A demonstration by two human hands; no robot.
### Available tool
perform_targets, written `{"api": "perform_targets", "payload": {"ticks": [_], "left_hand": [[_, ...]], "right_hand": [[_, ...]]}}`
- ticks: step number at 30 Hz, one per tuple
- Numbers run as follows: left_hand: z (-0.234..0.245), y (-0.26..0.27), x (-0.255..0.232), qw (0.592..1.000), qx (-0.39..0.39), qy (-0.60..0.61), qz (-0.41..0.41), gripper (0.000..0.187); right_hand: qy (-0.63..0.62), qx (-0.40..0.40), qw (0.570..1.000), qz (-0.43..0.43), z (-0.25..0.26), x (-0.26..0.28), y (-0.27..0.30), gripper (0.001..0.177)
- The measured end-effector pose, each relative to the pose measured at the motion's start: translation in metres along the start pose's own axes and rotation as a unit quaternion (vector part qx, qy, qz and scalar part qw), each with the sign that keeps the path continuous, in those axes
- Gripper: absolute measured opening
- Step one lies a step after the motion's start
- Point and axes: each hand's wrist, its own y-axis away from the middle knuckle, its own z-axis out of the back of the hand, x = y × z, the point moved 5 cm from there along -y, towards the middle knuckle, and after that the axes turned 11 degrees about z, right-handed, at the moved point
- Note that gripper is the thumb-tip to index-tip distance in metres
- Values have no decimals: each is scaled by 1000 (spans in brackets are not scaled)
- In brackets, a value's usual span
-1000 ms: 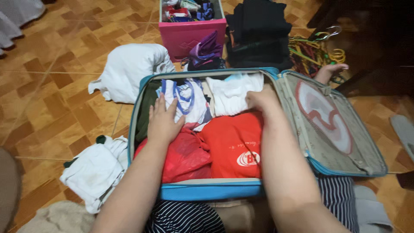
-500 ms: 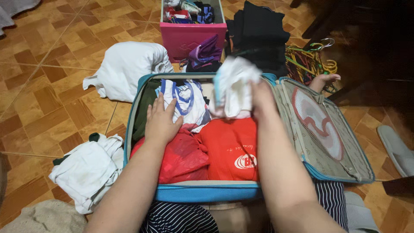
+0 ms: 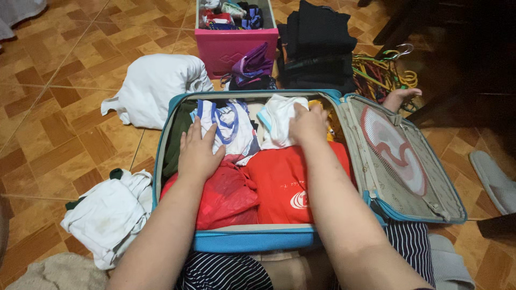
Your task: The person sits on the floor and packs various folded clothes into a blue suitcase. They place shirts, pants, and a towel inside, then close and zip the suitcase. Finally, they pick up and fold a pair of socks.
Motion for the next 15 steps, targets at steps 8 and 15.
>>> {"api": "perform_targets", "payload": {"ticks": [8,15], "left_hand": [[-8,0,1,1000,-5,-11,-8,69],[-13,-2,7,1000,12,-26,10,72]], "right_hand": [[148,236,956,90,-37,38,-4,63],[125,243,958,86,-53,32,-6,79]]}}
